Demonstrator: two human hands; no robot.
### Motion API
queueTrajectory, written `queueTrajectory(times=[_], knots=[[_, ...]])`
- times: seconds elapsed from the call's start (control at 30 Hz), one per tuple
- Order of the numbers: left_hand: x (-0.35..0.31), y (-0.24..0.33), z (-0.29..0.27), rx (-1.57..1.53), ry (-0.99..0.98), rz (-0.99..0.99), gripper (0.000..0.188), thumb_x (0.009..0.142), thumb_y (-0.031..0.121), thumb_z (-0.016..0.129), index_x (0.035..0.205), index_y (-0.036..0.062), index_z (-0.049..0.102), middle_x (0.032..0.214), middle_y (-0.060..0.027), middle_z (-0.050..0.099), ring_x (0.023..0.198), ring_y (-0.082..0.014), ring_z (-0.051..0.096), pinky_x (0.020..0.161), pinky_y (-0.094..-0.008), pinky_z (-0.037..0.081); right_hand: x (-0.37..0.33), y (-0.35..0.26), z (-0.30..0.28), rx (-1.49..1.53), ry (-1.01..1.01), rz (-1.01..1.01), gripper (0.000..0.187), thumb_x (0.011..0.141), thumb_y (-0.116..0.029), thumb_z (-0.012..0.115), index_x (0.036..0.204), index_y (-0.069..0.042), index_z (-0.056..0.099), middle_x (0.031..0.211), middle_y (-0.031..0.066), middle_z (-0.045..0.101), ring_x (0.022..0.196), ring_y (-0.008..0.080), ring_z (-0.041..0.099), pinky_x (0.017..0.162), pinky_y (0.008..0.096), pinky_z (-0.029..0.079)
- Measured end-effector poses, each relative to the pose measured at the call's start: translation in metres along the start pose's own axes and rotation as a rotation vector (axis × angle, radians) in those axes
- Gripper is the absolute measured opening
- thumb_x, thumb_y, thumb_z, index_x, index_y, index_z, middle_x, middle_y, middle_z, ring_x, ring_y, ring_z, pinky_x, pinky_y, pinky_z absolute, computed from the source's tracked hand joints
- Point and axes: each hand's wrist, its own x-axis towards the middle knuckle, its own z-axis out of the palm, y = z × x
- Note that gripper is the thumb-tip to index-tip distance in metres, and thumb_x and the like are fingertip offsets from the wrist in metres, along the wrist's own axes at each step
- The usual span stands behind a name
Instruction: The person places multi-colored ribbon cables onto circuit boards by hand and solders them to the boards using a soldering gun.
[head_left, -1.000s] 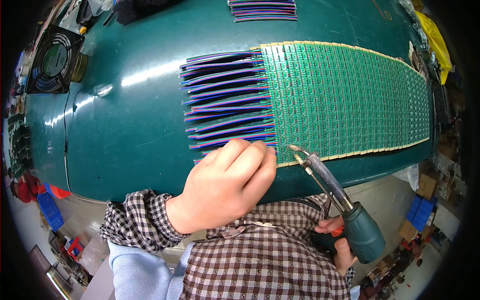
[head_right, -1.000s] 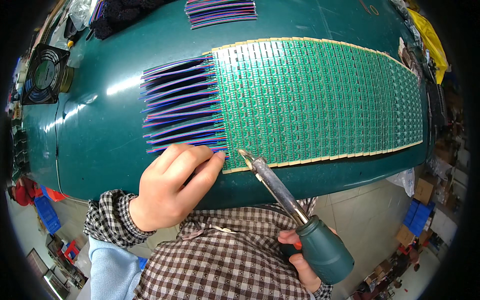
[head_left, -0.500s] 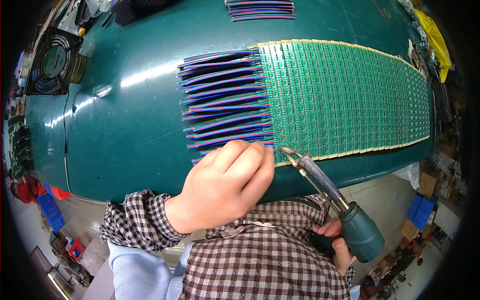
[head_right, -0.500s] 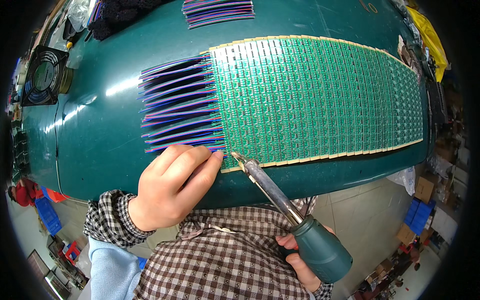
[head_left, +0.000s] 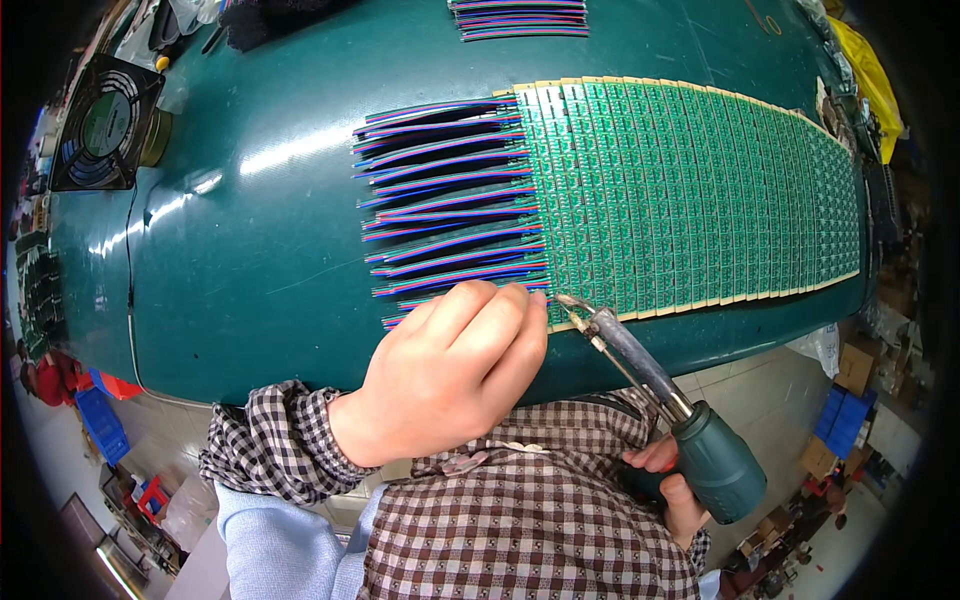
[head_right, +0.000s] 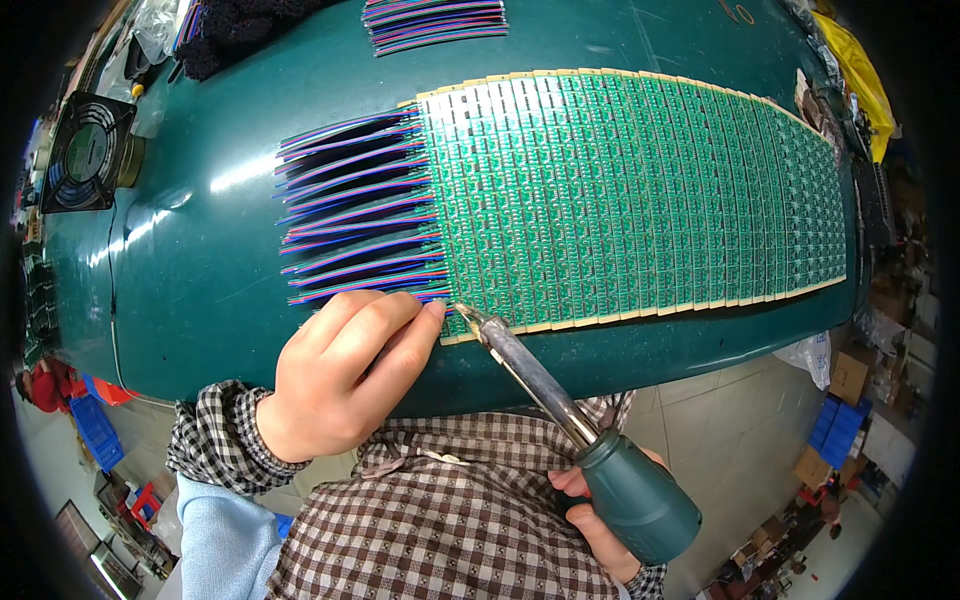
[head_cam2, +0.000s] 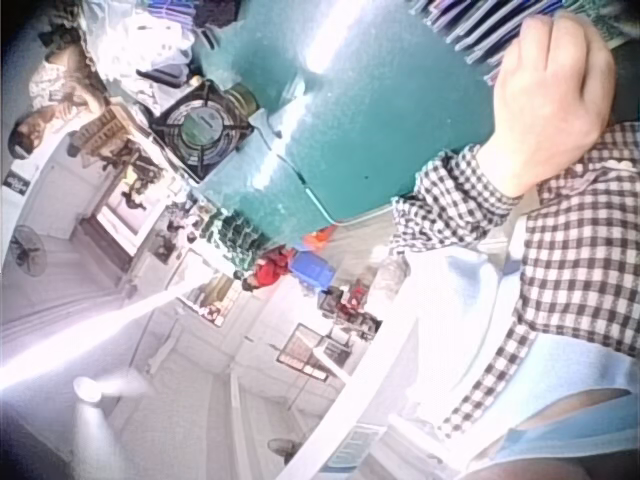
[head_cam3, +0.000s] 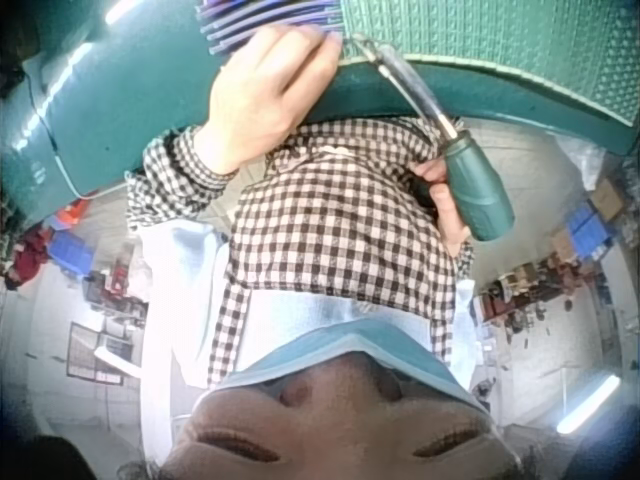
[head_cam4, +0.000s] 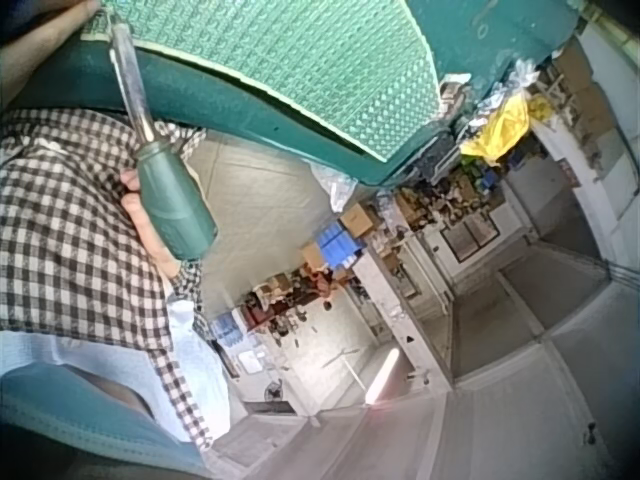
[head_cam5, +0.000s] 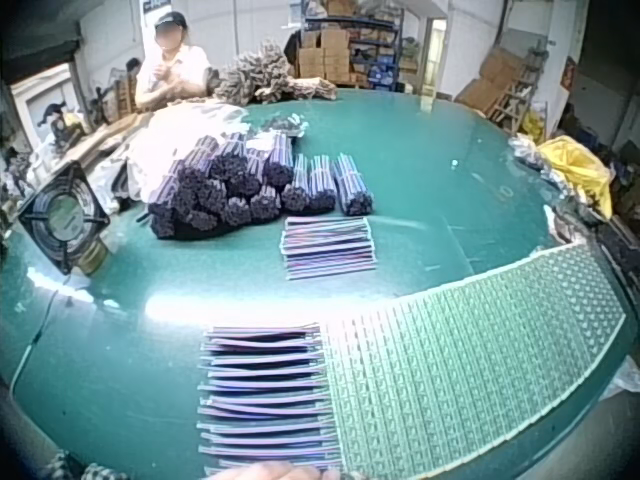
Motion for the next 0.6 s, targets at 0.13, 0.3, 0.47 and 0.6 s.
queueTrajectory(times=[0.13,0.3,0.47,0.6], knots=[[0.000,0.000,0.000,0.012,-0.011,0.001,0.037,0.066,0.007,0.066,0.101,-0.0052,0.069,0.095,-0.0110,0.061,0.079,-0.0224,0.062,0.066,-0.0306,0.053,0.000,0.002,-0.002,0.021,-0.051,0.014,0.055,0.084,-0.015,0.078,0.118,0.007,0.041,0.093,0.0154,0.063,0.091,0.0268,0.067,0.088,0.0502,0.057],[0.000,0.000,0.001,0.011,-0.011,-0.003,0.036,0.066,0.006,0.066,0.100,-0.0052,0.069,0.095,-0.0107,0.061,0.079,-0.0220,0.061,0.066,-0.0304,0.053,0.001,0.002,-0.003,-0.005,-0.063,0.012,0.054,0.084,-0.014,0.078,0.118,0.007,0.041,0.093,0.0152,0.063,0.091,0.0267,0.067,0.088,0.0502,0.057],[0.001,0.002,-0.002,0.013,-0.022,-0.012,0.035,0.067,0.006,0.066,0.100,-0.0050,0.069,0.095,-0.0106,0.061,0.079,-0.0218,0.061,0.067,-0.0303,0.053,0.002,0.000,-0.002,-0.015,-0.072,0.031,0.054,0.084,-0.016,0.078,0.118,0.005,0.042,0.091,0.0142,0.063,0.089,0.0263,0.066,0.088,0.0502,0.057],[0.001,0.001,0.000,0.015,-0.022,-0.011,0.035,0.067,0.006,0.066,0.100,-0.0049,0.069,0.096,-0.0105,0.061,0.079,-0.0218,0.061,0.067,-0.0302,0.052,0.004,-0.004,0.010,-0.040,0.027,0.001,0.048,0.084,-0.037,0.075,0.095,0.006,0.055,0.082,0.0130,0.056,0.082,0.0264,0.061,0.080,0.0496,0.059]])
